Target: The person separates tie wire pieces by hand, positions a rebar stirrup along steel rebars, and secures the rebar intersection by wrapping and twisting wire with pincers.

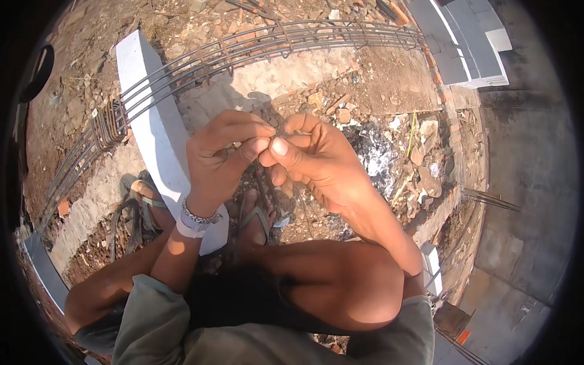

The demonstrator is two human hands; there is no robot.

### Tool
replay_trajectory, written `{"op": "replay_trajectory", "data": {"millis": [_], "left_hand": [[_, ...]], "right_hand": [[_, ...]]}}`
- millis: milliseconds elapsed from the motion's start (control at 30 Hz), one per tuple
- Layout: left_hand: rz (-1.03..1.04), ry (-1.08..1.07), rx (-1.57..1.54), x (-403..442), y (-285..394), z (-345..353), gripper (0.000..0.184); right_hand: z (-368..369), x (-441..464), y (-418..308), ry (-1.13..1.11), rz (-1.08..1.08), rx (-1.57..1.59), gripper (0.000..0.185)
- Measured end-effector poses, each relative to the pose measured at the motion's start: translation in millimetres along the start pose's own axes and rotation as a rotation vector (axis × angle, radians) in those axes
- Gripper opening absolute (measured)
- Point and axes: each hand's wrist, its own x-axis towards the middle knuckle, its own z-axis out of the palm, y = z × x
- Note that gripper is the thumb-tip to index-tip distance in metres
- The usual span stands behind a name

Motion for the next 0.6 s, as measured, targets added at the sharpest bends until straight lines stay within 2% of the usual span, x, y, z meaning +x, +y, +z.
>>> {"op": "replay_trajectory", "data": {"millis": [133,267,367,467,600], "left_hand": [[-0.008,0.007,0.009,-3,0,4,0.015],[-0.052,-0.045,-0.026,-7,0,5,0.016],[-0.151,0.030,-0.439,-6,-2,14,0.021],[-0.371,-0.096,-0.516,0,9,7,0.028],[-0.412,-0.142,-0.388,-1,4,-1,0.031]], "right_hand": [[-2,1,1,-0.082,-0.009,0.113,0.016],[-10,1,2,-0.102,0.013,0.120,0.018],[-4,2,1,-0.086,0.024,0.087,0.019],[0,2,1,-0.067,0.015,0.080,0.021],[2,2,0,-0.037,-0.043,0.071,0.023]]}}
